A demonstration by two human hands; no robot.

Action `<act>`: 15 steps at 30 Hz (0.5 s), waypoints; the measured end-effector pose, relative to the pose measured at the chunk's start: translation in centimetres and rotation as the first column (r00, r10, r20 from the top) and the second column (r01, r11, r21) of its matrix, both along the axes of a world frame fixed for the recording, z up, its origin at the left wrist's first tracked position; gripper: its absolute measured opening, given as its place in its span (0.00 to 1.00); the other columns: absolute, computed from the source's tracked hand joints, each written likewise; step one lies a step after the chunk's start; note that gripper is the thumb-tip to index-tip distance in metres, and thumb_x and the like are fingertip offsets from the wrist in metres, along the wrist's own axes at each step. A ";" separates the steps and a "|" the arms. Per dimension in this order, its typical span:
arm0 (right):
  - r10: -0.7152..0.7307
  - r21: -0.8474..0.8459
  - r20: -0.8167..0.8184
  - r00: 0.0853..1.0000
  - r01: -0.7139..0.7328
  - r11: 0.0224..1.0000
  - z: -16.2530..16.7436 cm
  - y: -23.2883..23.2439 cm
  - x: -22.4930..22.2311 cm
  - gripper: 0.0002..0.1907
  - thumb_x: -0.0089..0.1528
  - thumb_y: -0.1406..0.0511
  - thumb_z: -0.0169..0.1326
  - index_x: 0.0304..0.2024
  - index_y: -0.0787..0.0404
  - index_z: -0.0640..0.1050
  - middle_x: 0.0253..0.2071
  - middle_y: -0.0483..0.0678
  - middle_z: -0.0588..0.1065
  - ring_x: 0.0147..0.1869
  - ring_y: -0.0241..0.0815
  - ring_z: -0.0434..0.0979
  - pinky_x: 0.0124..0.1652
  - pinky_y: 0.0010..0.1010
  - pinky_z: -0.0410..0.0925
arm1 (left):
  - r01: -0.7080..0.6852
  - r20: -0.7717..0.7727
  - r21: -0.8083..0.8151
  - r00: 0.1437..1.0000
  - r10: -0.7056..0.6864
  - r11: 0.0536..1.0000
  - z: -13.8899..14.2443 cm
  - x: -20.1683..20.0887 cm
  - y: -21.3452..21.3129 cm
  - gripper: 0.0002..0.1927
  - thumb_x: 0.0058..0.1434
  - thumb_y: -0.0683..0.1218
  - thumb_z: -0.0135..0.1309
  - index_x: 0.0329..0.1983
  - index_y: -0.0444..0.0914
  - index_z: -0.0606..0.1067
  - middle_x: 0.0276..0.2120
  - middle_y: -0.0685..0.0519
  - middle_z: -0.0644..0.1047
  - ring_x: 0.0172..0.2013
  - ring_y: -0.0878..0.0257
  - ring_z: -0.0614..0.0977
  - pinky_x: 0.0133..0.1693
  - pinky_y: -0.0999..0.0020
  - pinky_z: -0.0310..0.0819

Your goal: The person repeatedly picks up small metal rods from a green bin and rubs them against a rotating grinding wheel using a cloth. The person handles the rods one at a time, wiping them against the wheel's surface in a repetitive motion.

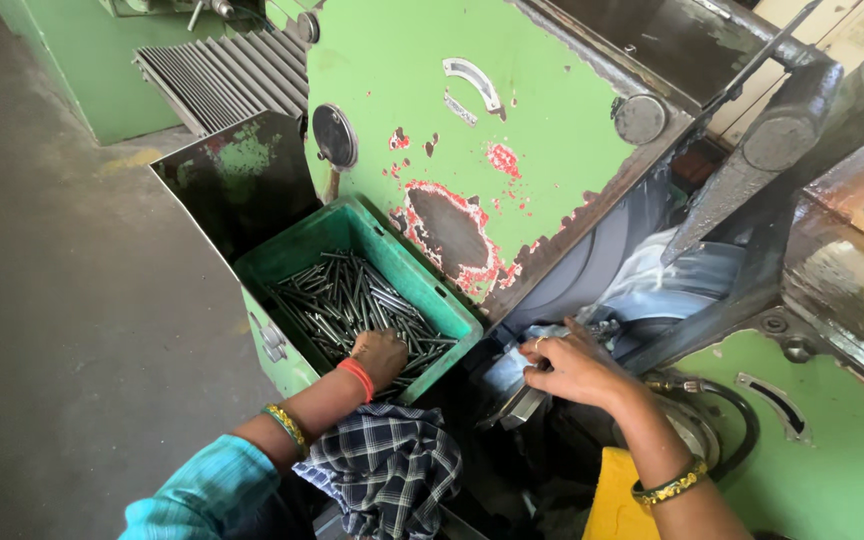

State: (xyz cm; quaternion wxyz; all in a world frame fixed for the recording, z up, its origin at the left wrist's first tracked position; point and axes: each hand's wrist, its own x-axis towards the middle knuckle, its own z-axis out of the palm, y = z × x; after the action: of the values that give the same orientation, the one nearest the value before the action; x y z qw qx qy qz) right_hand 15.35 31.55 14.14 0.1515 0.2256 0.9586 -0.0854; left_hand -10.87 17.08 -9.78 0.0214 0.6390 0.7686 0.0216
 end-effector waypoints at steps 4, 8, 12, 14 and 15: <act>-0.019 -0.014 -0.041 0.999 0.018 1.000 0.0 0.4 0.1 0.25 0.57 0.52 0.56 0.54 0.54 0.79 0.52 0.50 0.80 0.59 0.45 0.79 0.75 0.47 0.41 | 0.020 0.028 -0.022 0.999 -0.019 1.000 0.2 -1.8 0.1 0.09 0.54 0.46 0.57 0.37 0.39 0.82 0.43 0.44 0.80 0.45 0.48 0.83 0.38 0.50 0.81; -0.017 -0.003 -0.040 0.999 0.016 1.000 -0.2 0.6 0.2 0.24 0.57 0.53 0.55 0.53 0.53 0.80 0.51 0.50 0.81 0.59 0.45 0.78 0.76 0.46 0.41 | 0.039 0.158 -0.214 0.987 -0.005 0.976 1.5 -3.0 0.6 0.09 0.57 0.45 0.56 0.39 0.39 0.81 0.41 0.43 0.82 0.44 0.46 0.84 0.42 0.50 0.80; 0.001 -0.008 -0.073 0.997 -0.001 1.000 -0.2 0.7 0.2 0.24 0.57 0.53 0.56 0.52 0.55 0.80 0.51 0.50 0.81 0.60 0.46 0.77 0.74 0.47 0.43 | 0.075 0.179 0.037 0.981 -0.080 0.997 3.2 -2.5 -1.5 0.08 0.58 0.45 0.54 0.38 0.39 0.80 0.40 0.43 0.82 0.43 0.45 0.84 0.44 0.52 0.80; -0.007 -0.006 -0.065 0.998 0.006 1.000 -0.2 0.7 0.2 0.23 0.57 0.53 0.56 0.52 0.54 0.80 0.50 0.50 0.81 0.59 0.46 0.78 0.74 0.47 0.43 | 0.029 0.207 0.147 0.977 -0.059 0.989 5.0 -1.7 -2.1 0.09 0.61 0.48 0.54 0.39 0.39 0.79 0.38 0.43 0.82 0.41 0.46 0.84 0.43 0.51 0.79; -0.008 0.001 -0.060 0.998 0.008 1.000 -0.1 0.7 0.1 0.23 0.57 0.53 0.55 0.52 0.54 0.80 0.50 0.50 0.81 0.59 0.46 0.78 0.74 0.47 0.43 | -0.018 0.259 0.193 0.965 -0.033 0.981 6.2 -1.0 -2.1 0.12 0.65 0.52 0.53 0.41 0.40 0.78 0.38 0.44 0.82 0.40 0.46 0.84 0.41 0.50 0.78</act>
State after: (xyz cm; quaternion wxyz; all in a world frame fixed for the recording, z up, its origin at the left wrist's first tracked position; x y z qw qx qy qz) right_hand 15.47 32.25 14.01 0.1221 0.2268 0.9619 -0.0920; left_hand -11.88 14.96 -3.62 0.0605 0.6324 0.7509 0.1802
